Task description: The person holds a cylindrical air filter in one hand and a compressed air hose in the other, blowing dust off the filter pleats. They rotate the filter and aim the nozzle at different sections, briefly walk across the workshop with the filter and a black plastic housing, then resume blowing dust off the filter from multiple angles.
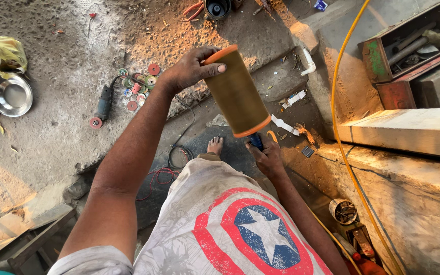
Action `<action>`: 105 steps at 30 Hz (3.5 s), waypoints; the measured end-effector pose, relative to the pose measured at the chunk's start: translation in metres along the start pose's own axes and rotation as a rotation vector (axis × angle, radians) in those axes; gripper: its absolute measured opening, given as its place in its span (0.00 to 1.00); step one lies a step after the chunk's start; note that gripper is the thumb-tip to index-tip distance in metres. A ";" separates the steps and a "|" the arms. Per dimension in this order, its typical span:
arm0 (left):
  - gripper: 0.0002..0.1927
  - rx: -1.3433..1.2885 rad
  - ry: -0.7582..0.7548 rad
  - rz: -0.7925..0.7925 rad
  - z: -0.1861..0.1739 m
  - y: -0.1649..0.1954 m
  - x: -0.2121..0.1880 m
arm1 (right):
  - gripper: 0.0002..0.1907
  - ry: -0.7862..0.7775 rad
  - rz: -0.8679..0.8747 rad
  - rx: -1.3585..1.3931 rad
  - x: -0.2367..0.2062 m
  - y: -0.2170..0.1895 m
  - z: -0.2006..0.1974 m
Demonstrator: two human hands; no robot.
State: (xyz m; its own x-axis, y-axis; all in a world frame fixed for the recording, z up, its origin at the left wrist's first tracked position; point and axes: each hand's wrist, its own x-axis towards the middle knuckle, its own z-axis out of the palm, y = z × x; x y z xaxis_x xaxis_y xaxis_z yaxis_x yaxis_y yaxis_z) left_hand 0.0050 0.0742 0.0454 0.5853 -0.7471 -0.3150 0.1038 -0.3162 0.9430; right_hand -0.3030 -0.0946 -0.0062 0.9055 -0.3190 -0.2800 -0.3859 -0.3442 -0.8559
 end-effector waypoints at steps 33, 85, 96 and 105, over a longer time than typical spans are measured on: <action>0.58 -0.278 0.010 -0.037 0.081 0.026 0.003 | 0.11 0.024 0.112 -0.452 0.013 0.063 -0.091; 0.47 -0.521 -0.291 -0.035 0.278 -0.018 -0.116 | 0.13 -0.023 -0.274 -0.387 -0.180 0.197 -0.129; 0.49 -0.755 -0.267 -0.119 0.276 -0.029 -0.143 | 0.07 0.024 -0.131 -0.161 -0.201 0.193 -0.127; 0.49 -0.724 -0.331 -0.123 0.266 -0.024 -0.142 | 0.02 -0.029 -0.154 -0.343 -0.203 0.176 -0.104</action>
State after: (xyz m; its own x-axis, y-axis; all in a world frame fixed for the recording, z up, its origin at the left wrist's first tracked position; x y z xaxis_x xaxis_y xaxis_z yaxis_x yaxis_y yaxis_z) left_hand -0.2950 0.0323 0.0384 0.2785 -0.9021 -0.3297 0.7141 -0.0351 0.6992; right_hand -0.5736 -0.1824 -0.0546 0.9603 -0.2171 -0.1754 -0.2770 -0.6639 -0.6947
